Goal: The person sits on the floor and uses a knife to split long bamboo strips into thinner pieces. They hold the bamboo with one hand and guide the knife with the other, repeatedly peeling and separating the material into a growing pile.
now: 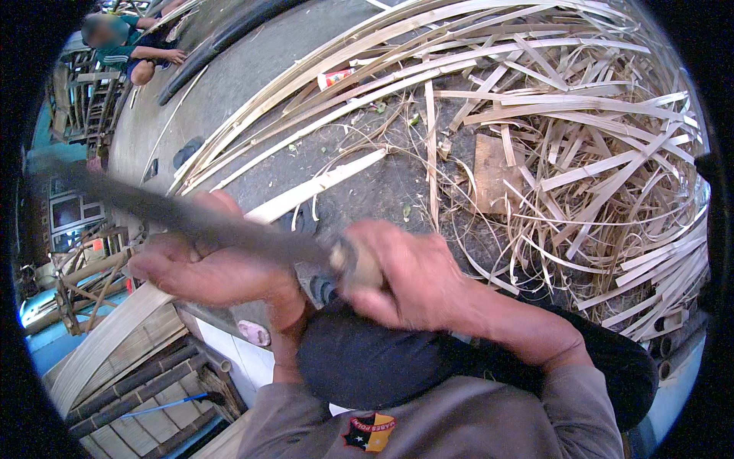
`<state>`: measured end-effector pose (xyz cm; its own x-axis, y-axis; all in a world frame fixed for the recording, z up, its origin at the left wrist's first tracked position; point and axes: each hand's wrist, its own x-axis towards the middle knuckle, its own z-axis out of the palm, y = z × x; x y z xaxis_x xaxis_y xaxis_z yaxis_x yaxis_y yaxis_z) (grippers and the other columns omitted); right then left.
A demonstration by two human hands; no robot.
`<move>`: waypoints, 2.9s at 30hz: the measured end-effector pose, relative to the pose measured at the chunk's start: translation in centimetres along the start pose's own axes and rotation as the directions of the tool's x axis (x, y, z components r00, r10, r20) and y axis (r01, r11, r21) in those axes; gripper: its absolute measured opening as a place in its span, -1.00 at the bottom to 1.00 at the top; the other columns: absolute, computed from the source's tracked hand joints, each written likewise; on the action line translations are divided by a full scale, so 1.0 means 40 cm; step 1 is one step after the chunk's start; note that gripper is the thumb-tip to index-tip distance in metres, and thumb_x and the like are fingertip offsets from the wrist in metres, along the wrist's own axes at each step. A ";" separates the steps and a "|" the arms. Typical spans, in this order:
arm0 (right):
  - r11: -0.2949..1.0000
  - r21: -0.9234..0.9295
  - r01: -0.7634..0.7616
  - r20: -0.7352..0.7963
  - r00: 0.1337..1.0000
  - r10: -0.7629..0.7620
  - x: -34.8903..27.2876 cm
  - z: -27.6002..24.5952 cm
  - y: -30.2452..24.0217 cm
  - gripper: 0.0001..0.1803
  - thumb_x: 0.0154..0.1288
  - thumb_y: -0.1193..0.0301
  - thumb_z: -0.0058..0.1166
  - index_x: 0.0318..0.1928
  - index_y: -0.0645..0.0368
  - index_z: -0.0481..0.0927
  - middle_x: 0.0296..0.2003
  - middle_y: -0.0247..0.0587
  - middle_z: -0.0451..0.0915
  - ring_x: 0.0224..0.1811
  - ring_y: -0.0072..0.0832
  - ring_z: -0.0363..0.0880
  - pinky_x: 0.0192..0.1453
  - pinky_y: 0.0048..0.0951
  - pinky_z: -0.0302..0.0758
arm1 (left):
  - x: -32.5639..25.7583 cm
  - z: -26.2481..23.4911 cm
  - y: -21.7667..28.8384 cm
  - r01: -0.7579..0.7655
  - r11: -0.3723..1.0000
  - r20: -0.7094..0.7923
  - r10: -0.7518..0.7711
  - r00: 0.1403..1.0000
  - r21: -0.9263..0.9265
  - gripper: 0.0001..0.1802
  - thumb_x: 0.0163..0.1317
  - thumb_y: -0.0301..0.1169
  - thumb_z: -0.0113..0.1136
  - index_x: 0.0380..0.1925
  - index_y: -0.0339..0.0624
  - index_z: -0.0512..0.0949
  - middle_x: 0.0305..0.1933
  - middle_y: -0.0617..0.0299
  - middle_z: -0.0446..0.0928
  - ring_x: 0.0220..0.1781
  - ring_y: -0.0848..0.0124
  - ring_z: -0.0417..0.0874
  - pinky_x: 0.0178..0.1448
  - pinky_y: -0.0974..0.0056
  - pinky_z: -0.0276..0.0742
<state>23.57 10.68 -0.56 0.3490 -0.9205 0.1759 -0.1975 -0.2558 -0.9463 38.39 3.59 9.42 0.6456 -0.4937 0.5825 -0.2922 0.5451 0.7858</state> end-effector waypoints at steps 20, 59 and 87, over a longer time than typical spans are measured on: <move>0.994 0.105 0.039 0.062 0.997 -0.046 0.007 0.022 0.015 -0.49 0.41 0.13 0.12 0.12 0.27 0.37 -0.42 0.23 0.61 -0.32 0.18 0.67 -0.30 0.04 0.57 | -0.011 -0.002 0.012 -0.069 0.997 0.021 0.069 0.997 -0.018 -0.42 0.55 0.10 -0.26 -0.65 0.11 0.03 -0.77 0.44 -0.08 -0.77 0.58 -0.08 -0.67 0.42 -0.17; 0.930 -0.120 -0.348 0.179 0.914 0.365 0.034 0.053 0.074 -0.59 0.46 0.09 0.02 -0.06 0.22 0.36 -0.52 0.26 0.59 -0.40 0.24 0.63 -0.34 0.15 0.55 | -0.010 -0.014 0.013 -0.060 0.998 0.125 0.063 0.990 -0.030 -0.35 0.53 0.17 -0.32 -0.72 0.09 -0.02 -0.79 0.40 -0.03 -0.78 0.57 -0.07 -0.65 0.42 -0.19; 0.904 -0.170 -0.392 -0.047 0.919 0.390 -0.070 0.088 0.391 -0.45 0.42 0.00 0.03 -0.06 0.35 0.43 -0.50 0.21 0.60 -0.40 0.16 0.66 -0.28 0.08 0.54 | -0.045 0.072 -0.080 0.147 0.984 0.193 -0.125 0.973 -0.104 -0.38 0.56 0.12 -0.30 -0.69 0.09 0.06 -0.75 0.41 0.02 -0.75 0.57 0.00 -0.65 0.39 -0.14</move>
<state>22.71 10.30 -16.82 0.2010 -0.9600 -0.1951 -0.4715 0.0797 -0.8782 36.15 0.79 6.46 0.5290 -0.6791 0.5090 -0.1195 0.5342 0.8369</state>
